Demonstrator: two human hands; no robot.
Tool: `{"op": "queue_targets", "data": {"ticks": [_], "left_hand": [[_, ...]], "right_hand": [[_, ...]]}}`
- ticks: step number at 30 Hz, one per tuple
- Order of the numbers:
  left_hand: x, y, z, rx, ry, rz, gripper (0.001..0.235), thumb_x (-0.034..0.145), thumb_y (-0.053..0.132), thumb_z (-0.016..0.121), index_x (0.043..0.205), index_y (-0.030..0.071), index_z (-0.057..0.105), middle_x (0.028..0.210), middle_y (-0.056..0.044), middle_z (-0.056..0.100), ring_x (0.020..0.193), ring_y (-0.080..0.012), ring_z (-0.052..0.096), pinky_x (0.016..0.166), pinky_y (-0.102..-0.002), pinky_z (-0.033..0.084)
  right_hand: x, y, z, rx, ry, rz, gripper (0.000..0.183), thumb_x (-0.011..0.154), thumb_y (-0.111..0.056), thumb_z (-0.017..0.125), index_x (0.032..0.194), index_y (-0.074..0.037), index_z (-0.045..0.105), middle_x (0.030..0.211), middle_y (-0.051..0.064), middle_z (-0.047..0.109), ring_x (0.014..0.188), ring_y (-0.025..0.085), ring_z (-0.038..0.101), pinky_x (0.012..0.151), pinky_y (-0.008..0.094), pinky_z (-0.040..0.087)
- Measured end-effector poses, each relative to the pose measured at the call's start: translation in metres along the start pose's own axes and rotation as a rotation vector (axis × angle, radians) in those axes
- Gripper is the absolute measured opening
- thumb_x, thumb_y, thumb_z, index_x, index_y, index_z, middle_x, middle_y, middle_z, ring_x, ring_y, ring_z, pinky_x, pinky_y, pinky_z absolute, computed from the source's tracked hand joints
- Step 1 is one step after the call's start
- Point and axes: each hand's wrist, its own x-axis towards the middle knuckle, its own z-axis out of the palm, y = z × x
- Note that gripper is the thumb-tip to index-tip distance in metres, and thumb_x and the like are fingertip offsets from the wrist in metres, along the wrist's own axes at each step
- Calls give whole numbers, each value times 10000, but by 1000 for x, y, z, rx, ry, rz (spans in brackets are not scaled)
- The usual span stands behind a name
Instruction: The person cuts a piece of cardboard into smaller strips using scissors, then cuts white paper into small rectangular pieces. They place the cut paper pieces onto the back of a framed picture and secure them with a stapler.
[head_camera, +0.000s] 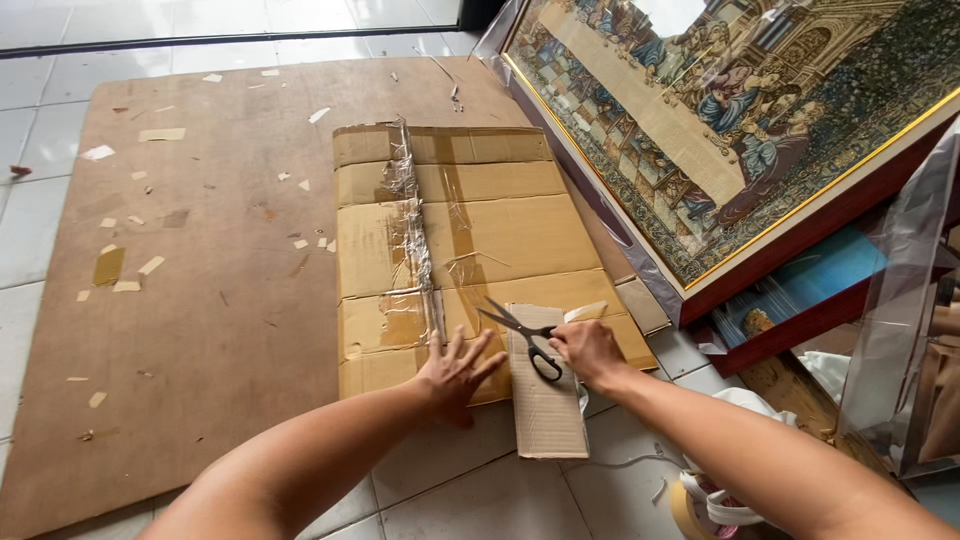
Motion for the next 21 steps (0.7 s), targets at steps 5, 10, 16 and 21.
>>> {"op": "queue_targets", "data": {"ticks": [5, 10, 16, 21], "left_hand": [[32, -19, 41, -3, -100, -104, 1364, 747, 485, 895, 1818, 214, 95, 1856, -293, 125, 1634, -696, 190, 1197, -911, 276], [5, -59, 37, -16, -98, -184, 1336, 779, 474, 923, 1818, 295, 104, 1879, -241, 99, 1642, -667, 206, 1167, -941, 291], [-23, -110, 37, -76, -188, -294, 1319, 790, 317, 883, 1832, 364, 76, 1910, -144, 72, 1693, -573, 188, 1206, -887, 306], [-28, -156, 74, -206, -49, -358, 1426, 743, 81, 887, 1827, 463, 42, 1888, -119, 188, 1718, -511, 195, 1252, -860, 282]], "right_hand": [[2, -49, -11, -163, -120, -211, 225, 1140, -351, 519, 1308, -254, 635, 1046, 146, 836, 1001, 414, 840, 887, 561, 680], [21, -68, -2, -56, 179, -502, 281, 1136, -224, 496, 1319, -313, 689, 1273, 82, 813, 956, 422, 834, 751, 560, 709], [67, 31, 53, 146, 208, 315, 678, 987, -441, 643, 1627, -239, 553, 1725, 109, 409, 1513, 542, 394, 1101, 809, 419], [92, 31, 57, 629, -78, 480, 910, 1027, -777, 546, 1723, -191, 536, 1703, 168, 598, 1560, 426, 551, 1280, 560, 425]]}}
